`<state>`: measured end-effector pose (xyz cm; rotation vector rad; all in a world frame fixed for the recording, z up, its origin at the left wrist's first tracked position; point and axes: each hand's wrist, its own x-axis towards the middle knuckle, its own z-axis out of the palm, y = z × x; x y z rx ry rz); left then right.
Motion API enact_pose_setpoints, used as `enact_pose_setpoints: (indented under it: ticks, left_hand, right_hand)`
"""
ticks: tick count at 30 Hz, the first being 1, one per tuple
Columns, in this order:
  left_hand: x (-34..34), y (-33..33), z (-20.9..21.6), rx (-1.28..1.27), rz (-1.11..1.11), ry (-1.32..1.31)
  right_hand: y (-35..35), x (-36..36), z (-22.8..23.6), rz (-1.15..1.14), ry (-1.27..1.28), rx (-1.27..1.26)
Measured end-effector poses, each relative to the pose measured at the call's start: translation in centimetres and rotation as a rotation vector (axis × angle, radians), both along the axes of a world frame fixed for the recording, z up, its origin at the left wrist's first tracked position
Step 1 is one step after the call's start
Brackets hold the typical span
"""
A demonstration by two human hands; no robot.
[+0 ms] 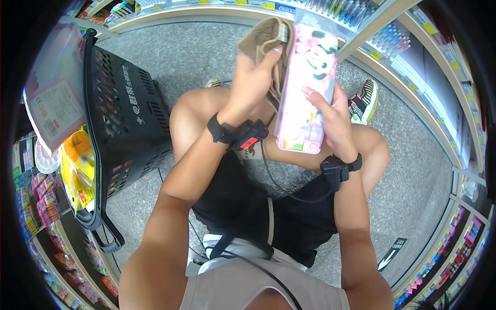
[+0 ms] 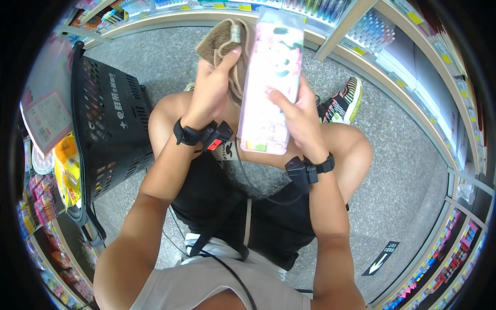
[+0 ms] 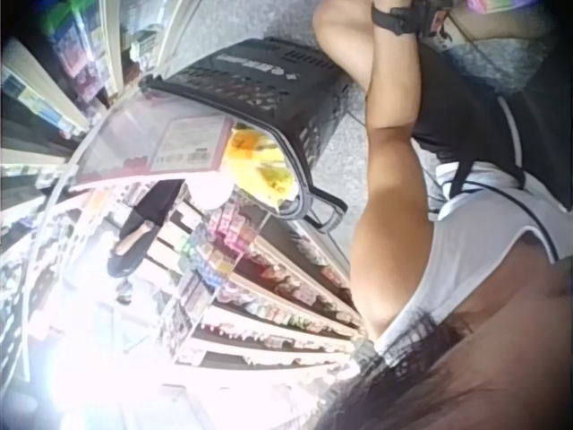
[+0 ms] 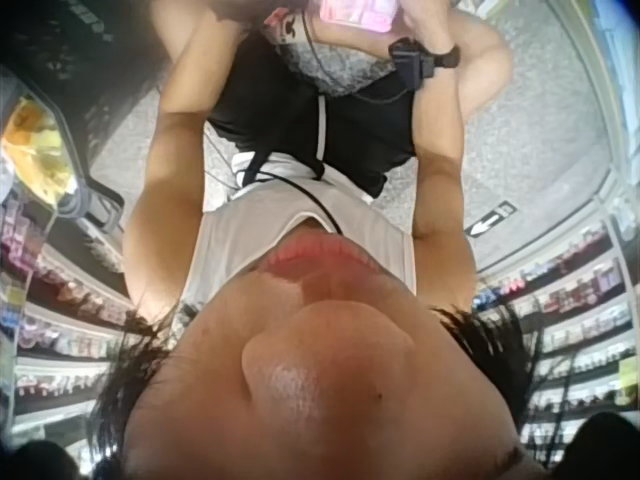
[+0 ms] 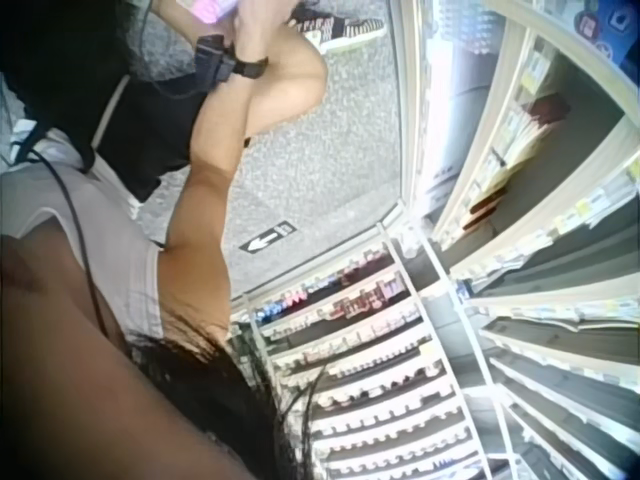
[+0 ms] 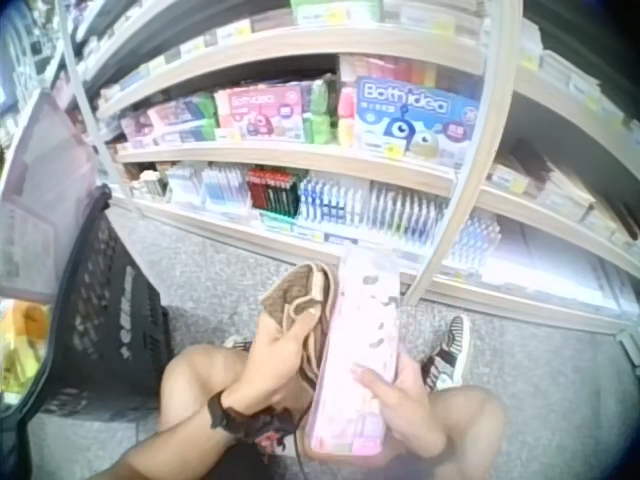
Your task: Using a brown cloth to wipe down various purchased retail items while sitting in a store aisle.
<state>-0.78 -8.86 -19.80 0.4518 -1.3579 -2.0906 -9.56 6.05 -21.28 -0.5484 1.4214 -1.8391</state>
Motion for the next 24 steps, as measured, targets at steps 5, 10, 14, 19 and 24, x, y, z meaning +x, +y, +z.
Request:
enact_pose_setpoints:
  ticks: [5, 10, 14, 19, 24]
  left_hand:
    - [0.2, 1.8, -0.3, -0.236, -0.169, -0.12]
    - [0.0, 3.0, -0.5, -0.211, -0.405, -0.029]
    - [0.0, 2.6, -0.8, -0.201, -0.362, -0.076]
    - [0.1, 2.4, -0.4, -0.21, -0.33, -0.082]
    - [-0.1, 2.5, -0.9, -0.36, -0.321, -0.092]
  right_hand:
    - [1.1, -2.6, -0.3, -0.156, -0.083, -0.019]
    - [2.2, -5.0, 0.5, -0.371, -0.129, -0.032]
    - [1.8, -4.1, 0.3, -0.337, -0.144, -0.05]
    - [1.3, -3.3, 0.3, -0.222, -0.381, -0.332]
    - [1.0, -2.6, 1.7, -0.019, -0.506, -0.556]
